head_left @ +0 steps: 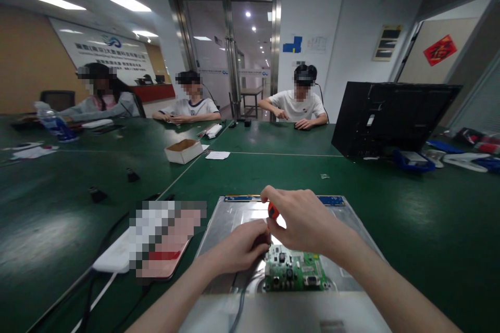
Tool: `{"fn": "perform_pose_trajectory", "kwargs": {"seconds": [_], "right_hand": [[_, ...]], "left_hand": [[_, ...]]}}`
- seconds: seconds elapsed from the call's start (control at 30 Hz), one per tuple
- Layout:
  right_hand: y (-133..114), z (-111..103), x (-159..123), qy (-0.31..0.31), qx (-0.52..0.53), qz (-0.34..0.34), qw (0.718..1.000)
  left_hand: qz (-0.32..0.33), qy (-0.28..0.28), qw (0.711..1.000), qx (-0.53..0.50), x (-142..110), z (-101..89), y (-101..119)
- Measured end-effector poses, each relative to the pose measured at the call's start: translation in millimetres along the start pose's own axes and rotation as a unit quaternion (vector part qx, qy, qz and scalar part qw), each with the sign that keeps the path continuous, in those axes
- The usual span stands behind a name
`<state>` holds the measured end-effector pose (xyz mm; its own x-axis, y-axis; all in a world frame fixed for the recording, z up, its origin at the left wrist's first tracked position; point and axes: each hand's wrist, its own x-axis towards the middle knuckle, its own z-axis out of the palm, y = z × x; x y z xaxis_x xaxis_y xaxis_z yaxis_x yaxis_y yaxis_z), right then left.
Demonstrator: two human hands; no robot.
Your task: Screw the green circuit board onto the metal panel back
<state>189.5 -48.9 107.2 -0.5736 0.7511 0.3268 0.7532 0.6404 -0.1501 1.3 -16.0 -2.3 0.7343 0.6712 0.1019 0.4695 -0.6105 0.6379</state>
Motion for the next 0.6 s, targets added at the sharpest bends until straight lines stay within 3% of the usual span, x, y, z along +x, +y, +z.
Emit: {"fn": "perform_pose_trajectory", "kwargs": {"seconds": [0.2, 0.6], "right_hand": [[1.6, 1.8, 1.2, 0.009, -0.028, 0.026, 0.999], [1.4, 1.2, 1.3, -0.004, -0.012, 0.011, 1.0]], "left_hand": [[-0.007, -0.009, 1.0, 0.028, -0.6, -0.6, -1.6], [-0.001, -0.012, 1.0, 0.015, 0.1, 0.1, -2.3]]}}
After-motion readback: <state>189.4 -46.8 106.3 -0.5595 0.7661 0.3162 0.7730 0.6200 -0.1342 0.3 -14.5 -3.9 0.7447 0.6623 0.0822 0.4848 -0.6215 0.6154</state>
